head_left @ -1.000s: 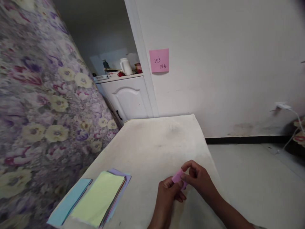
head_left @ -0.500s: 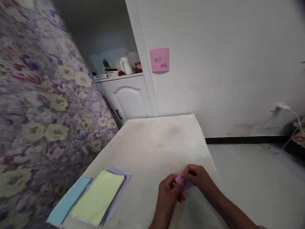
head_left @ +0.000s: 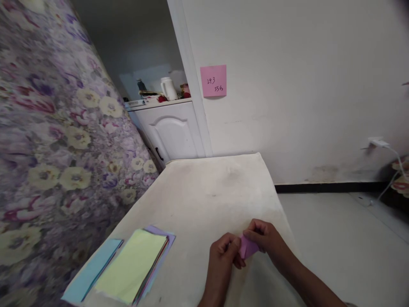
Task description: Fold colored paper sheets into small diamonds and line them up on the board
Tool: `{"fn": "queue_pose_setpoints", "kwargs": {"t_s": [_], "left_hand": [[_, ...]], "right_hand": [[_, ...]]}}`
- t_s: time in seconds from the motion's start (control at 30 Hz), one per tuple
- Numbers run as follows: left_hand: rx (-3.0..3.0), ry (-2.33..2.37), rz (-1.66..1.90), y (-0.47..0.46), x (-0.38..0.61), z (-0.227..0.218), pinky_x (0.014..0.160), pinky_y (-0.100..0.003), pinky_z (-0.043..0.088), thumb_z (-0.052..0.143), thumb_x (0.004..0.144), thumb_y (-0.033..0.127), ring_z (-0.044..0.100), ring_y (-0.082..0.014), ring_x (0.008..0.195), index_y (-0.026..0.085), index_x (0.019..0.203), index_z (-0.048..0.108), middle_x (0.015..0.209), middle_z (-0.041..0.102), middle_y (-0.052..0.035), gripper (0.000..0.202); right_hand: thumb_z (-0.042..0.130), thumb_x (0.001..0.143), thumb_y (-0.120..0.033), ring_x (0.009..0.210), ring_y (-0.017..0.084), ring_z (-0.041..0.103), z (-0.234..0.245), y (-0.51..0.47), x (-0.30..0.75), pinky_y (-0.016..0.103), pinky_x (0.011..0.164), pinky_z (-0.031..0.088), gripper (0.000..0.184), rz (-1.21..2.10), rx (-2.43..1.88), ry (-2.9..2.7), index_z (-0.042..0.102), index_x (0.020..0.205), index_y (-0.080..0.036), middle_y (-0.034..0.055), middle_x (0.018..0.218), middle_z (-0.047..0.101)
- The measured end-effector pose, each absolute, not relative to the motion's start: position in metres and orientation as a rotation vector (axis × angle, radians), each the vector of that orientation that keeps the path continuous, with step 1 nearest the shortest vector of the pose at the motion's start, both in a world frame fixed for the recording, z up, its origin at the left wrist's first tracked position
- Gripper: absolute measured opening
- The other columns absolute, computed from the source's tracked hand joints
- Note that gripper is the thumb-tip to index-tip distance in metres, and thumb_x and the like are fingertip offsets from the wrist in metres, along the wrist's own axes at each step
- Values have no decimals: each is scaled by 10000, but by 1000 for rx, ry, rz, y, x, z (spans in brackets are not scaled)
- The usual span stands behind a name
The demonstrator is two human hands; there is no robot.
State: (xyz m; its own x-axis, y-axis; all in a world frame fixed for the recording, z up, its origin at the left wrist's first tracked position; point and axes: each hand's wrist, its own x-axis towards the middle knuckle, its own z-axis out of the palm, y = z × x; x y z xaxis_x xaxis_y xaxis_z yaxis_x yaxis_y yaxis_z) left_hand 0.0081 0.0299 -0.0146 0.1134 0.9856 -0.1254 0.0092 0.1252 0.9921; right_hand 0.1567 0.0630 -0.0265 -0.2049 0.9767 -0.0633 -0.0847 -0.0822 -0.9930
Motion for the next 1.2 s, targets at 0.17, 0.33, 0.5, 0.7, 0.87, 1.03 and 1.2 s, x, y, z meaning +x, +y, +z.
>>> {"fn": "queue_pose_setpoints", "kwargs": {"t_s": [0.17,0.33,0.5,0.7,0.87,1.03,1.2], "left_hand": [[1257,1273,1000,29,9,-11,412,-196,286,538,784,431,405,-88,368,163,647,564,383,481,46,302],[1269,1340,1050,29,6,-10,429,-193,266,534,799,391,373,-73,382,163,561,527,373,462,47,330],[1148,1245,1030,31,7,-20,394,-187,265,562,774,409,403,-74,362,153,634,550,401,502,40,292],[1037,1179,949,34,13,-25,362,-178,266,612,720,384,412,-68,329,130,608,556,388,529,18,283],[1013,1198,977,33,14,-23,339,-167,237,634,695,336,374,-57,310,125,696,583,374,516,41,218],[1033,1128,947,33,14,-26,337,-170,244,583,743,392,406,-66,309,131,701,564,403,563,10,266],[1002,1182,973,36,11,-29,373,-174,303,632,705,380,448,-74,336,120,673,577,407,572,2,268]], "right_hand": [[646,681,-354,456,73,351,-31,64,156,209,448,267,284,1414,-1091,-1326,471,546,-175,-60,486,425],[640,693,-308,455,72,362,-30,61,154,203,439,275,193,1431,-1108,-1356,537,608,-169,-54,505,456],[643,679,-243,467,75,408,-30,63,155,200,463,313,153,1427,-1081,-1344,544,596,-160,-50,507,492],[638,691,-238,515,100,481,-29,63,157,213,503,371,109,1377,-1103,-1352,593,649,-147,-26,556,557],[644,702,-248,534,103,475,-28,61,156,218,512,367,108,1284,-1122,-1382,613,679,-147,-21,581,557],[640,704,-244,539,111,491,-31,61,155,225,519,386,98,1300,-1112,-1356,615,690,-150,-13,597,571],[647,691,-238,510,93,450,-30,63,159,212,489,347,93,1275,-1164,-1447,620,699,-150,-20,594,572]]}}
